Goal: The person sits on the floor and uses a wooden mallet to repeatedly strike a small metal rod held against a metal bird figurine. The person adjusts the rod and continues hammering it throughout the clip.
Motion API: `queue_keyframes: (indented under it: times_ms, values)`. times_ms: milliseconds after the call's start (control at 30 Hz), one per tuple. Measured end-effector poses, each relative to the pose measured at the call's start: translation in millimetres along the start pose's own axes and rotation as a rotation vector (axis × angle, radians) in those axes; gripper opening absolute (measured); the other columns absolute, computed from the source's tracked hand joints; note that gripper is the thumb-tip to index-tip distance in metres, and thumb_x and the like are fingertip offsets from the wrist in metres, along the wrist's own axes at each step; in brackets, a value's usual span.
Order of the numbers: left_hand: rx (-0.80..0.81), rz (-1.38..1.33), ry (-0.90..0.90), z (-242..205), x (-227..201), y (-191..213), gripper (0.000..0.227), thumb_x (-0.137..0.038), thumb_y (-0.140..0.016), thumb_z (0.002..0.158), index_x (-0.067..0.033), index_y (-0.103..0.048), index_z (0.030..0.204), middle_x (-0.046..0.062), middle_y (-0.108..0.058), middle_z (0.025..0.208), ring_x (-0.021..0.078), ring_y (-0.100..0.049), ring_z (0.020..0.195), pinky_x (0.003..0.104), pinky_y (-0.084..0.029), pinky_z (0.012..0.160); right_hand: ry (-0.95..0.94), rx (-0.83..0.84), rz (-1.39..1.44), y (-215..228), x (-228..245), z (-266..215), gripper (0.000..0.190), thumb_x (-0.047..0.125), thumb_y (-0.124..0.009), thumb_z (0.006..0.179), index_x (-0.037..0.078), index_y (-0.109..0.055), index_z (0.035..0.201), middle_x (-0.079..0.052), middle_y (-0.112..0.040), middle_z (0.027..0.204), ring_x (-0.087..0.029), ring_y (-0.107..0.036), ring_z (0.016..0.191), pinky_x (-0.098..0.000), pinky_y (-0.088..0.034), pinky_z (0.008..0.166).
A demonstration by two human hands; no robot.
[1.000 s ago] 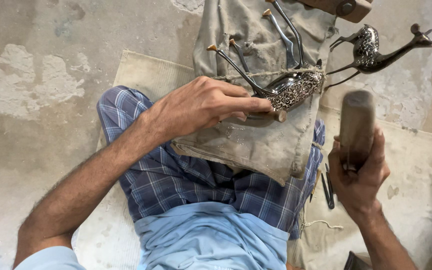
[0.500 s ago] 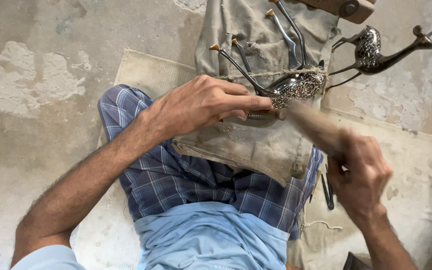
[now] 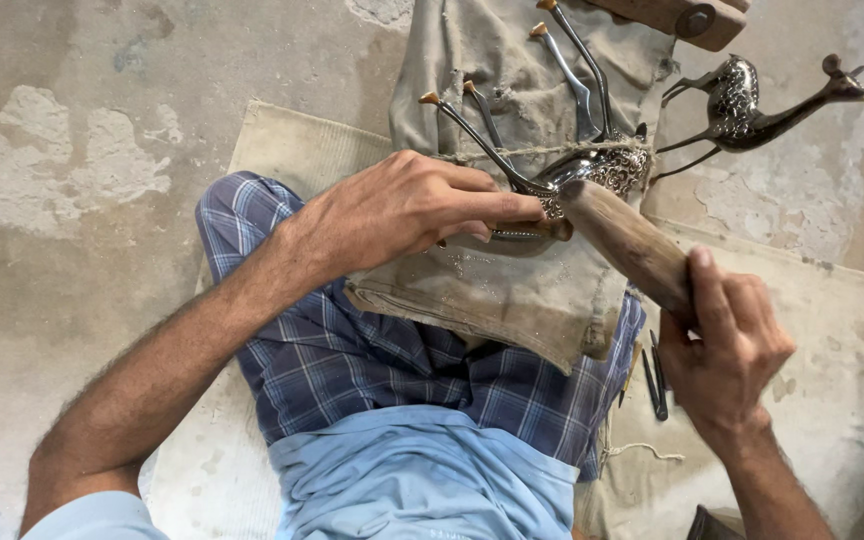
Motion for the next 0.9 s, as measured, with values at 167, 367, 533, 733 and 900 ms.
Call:
queue_keyframes:
  times_ms: [167, 367, 533, 733, 900]
  values:
    - [0.020, 0.044, 0.014, -1.3, 0.7, 0.0, 0.066, 0.007, -0.065, 0.086, -0.0308, -0.061, 0.140, -0.003, -0.077, 0.106, 0.0106, -0.074, 0.081, 0.027, -0.066, 0.076, 0.005, -0.039, 0.120, 4.5, 4.5, -1.8, 0.067, -0.005, -0.071, 0.095, 0.008, -0.040, 0.153, -0.013, -0.069, 0.095, -0.024, -0.069, 0.071, -0.0349, -0.055, 0.057]
    - [0.004, -0.029, 0.005, 2.5, 0.3, 1.7, 0.061, -0.002, -0.069, 0.085, -0.0295, -0.061, 0.139, -0.004, -0.077, 0.107, 0.0113, -0.074, 0.083, 0.027, -0.065, 0.075, -0.166, -0.020, 0.221, 0.6, -1.2, -8.4, 0.053, -0.005, -0.071, 0.094, 0.008, -0.052, 0.141, -0.012, -0.066, 0.092, -0.019, -0.065, 0.066, -0.0357, -0.056, 0.057]
    - [-0.076, -0.074, -0.046, 3.5, 2.2, 14.5, 0.045, -0.014, -0.069, 0.097, -0.0223, -0.062, 0.140, -0.001, -0.077, 0.108, 0.0145, -0.075, 0.090, 0.030, -0.066, 0.079, -0.196, 0.139, 0.094, 8.5, 2.3, -3.8, 0.079, -0.004, -0.071, 0.083, 0.008, -0.048, 0.157, -0.019, -0.071, 0.105, -0.026, -0.067, 0.080, -0.0435, -0.057, 0.068]
    - [-0.057, -0.230, -0.021, 6.3, 9.9, 15.3, 0.047, -0.017, -0.069, 0.094, -0.0172, -0.060, 0.140, 0.003, -0.079, 0.103, 0.0153, -0.078, 0.087, 0.034, -0.067, 0.081, -0.298, 0.151, 0.294, 10.3, 3.1, 3.1, 0.087, 0.007, -0.078, 0.085, 0.004, -0.036, 0.160, -0.022, -0.065, 0.100, -0.031, -0.068, 0.082, -0.0430, -0.058, 0.069]
    - [0.005, -0.199, -0.011, 11.0, 9.4, 11.1, 0.052, -0.013, -0.069, 0.089, -0.0214, -0.061, 0.140, 0.001, -0.079, 0.100, 0.0127, -0.078, 0.084, 0.033, -0.067, 0.080, -0.162, 0.155, 0.164, 9.4, 5.5, 5.2, 0.089, 0.012, -0.081, 0.082, 0.008, -0.039, 0.160, -0.023, -0.064, 0.114, -0.032, -0.070, 0.097, -0.0385, -0.061, 0.077]
Point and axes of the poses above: each hand's wrist, its own z-axis towards the middle knuckle, its own y-axis out of the back of the hand, x = y × z, the point moved 3 cm from there along z, towards the middle knuckle
